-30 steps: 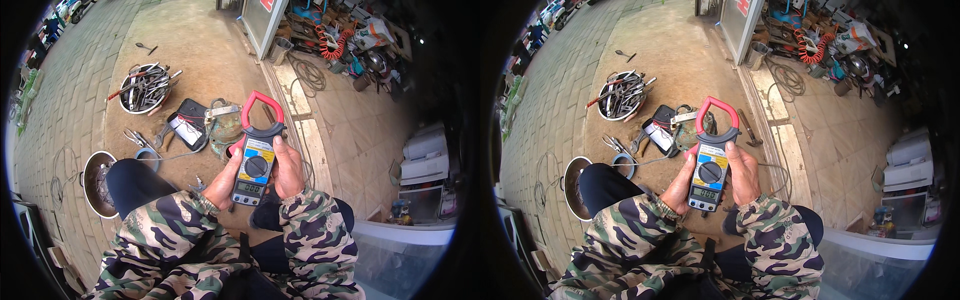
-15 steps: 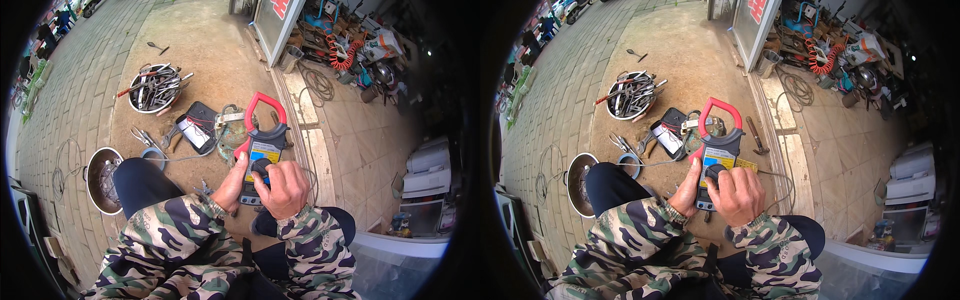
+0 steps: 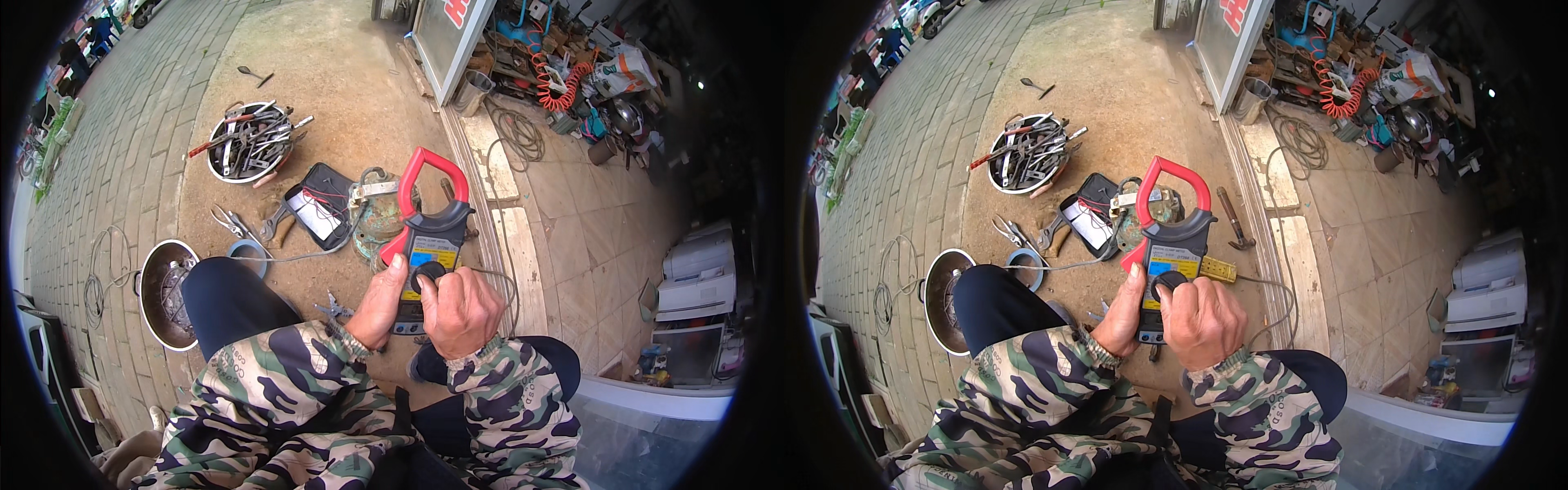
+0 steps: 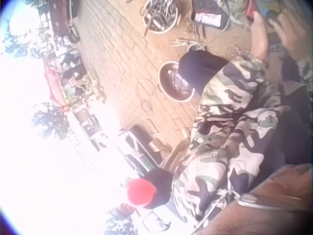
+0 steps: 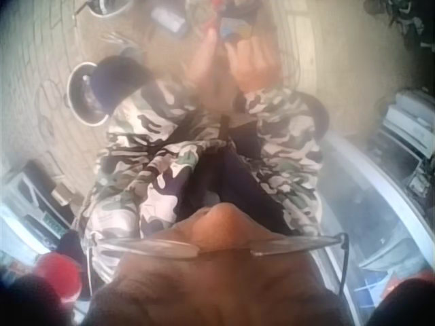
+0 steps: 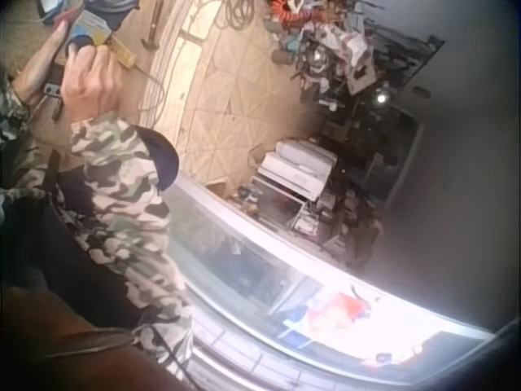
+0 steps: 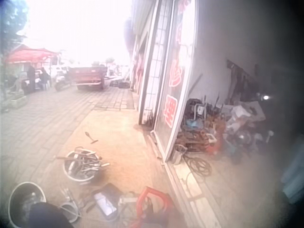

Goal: The person retrieves a clamp multimeter from a case, sets it to measure current, and uses it to test a rusty electrical component. They then strip a wire with pliers and connect it to a power strip to continue testing the component.

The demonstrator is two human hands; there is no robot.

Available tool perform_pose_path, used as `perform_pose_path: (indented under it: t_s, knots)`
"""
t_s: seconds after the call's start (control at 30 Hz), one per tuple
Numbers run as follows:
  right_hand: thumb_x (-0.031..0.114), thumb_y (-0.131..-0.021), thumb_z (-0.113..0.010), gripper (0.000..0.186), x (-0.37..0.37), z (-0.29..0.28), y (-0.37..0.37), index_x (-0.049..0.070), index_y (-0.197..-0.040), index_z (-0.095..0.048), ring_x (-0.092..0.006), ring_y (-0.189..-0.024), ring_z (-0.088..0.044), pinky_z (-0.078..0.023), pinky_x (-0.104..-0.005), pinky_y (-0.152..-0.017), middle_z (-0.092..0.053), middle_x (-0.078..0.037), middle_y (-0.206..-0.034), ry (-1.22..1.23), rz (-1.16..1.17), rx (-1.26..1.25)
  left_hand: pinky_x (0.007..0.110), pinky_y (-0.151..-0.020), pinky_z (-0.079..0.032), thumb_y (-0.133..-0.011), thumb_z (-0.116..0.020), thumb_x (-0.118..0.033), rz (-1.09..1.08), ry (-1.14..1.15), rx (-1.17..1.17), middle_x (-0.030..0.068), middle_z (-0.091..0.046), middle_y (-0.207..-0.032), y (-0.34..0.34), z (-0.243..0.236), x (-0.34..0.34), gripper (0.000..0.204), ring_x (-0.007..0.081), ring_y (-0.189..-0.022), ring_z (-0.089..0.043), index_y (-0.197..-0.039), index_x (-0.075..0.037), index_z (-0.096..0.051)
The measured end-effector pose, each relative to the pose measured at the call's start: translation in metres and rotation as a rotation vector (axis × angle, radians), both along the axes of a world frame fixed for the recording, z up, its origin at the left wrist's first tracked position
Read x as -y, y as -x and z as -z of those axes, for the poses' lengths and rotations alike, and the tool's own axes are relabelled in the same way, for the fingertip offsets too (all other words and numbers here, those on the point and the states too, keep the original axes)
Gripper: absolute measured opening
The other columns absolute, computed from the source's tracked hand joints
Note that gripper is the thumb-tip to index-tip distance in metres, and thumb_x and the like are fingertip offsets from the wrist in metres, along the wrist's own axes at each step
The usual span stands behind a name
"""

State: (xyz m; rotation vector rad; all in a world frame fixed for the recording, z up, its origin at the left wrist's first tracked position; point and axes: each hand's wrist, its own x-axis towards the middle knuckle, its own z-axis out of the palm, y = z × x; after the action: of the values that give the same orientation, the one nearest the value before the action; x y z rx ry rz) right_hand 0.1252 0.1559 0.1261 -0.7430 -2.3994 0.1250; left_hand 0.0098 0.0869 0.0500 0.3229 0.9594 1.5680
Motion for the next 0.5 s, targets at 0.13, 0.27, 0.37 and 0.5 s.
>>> perform_pose_path:
  t_s: [0.13, 0.27, 0.37, 0.5]
  knots:
    - [0.012, -0.082, -0.082, 0.029, 0.002, 0.000, 0.001, 0.005, -0.080, -0.054, -0.0346, -0.062, -0.058, -0.044, -0.0471, -0.054, -0.051, -0.012, -0.071, 0.018, 0.021, -0.013, 0.031, -0.097, -0.051, -0.112, -0.038, -0.053, 0.006, 0.002, 0.033, 0.0070, -0.069, -0.120, -0.002, -0.011, 0.000, 0.063, 0.0129, -0.108, -0.063, -0.128, 0.001, -0.065]
    - [0.011, -0.083, -0.081, 0.028, 0.002, 0.002, 0.001, 0.006, -0.079, -0.054, -0.0345, -0.062, -0.058, -0.043, -0.0473, -0.054, -0.052, -0.012, -0.071, 0.042, 0.009, -0.029, 0.032, -0.096, -0.053, -0.112, -0.037, -0.056, 0.043, -0.005, 0.085, 0.0071, -0.069, -0.120, -0.001, -0.009, 0.001, 0.064, 0.0137, -0.108, -0.065, -0.129, 0.000, -0.065]
    - [0.010, -0.083, -0.081, 0.026, 0.001, 0.001, 0.001, 0.006, -0.079, -0.055, -0.0340, -0.062, -0.059, -0.044, -0.0468, -0.055, -0.053, -0.012, -0.071, 0.039, 0.000, -0.053, 0.035, -0.101, -0.055, -0.106, -0.037, -0.068, 0.116, 0.003, 0.092, 0.0095, -0.068, -0.130, 0.003, -0.002, 0.002, 0.074, 0.0191, -0.115, -0.068, -0.141, -0.006, -0.056]
    - [0.009, -0.087, -0.078, 0.021, 0.002, -0.001, 0.003, 0.004, -0.082, -0.059, -0.0346, -0.065, -0.062, -0.046, -0.0443, -0.056, -0.057, -0.013, -0.073, 0.092, -0.028, -0.085, 0.036, -0.097, -0.058, -0.106, -0.036, -0.069, 0.089, 0.021, 0.242, 0.0094, -0.069, -0.127, 0.006, -0.012, 0.002, 0.073, 0.0198, -0.112, -0.070, -0.139, -0.007, -0.057]
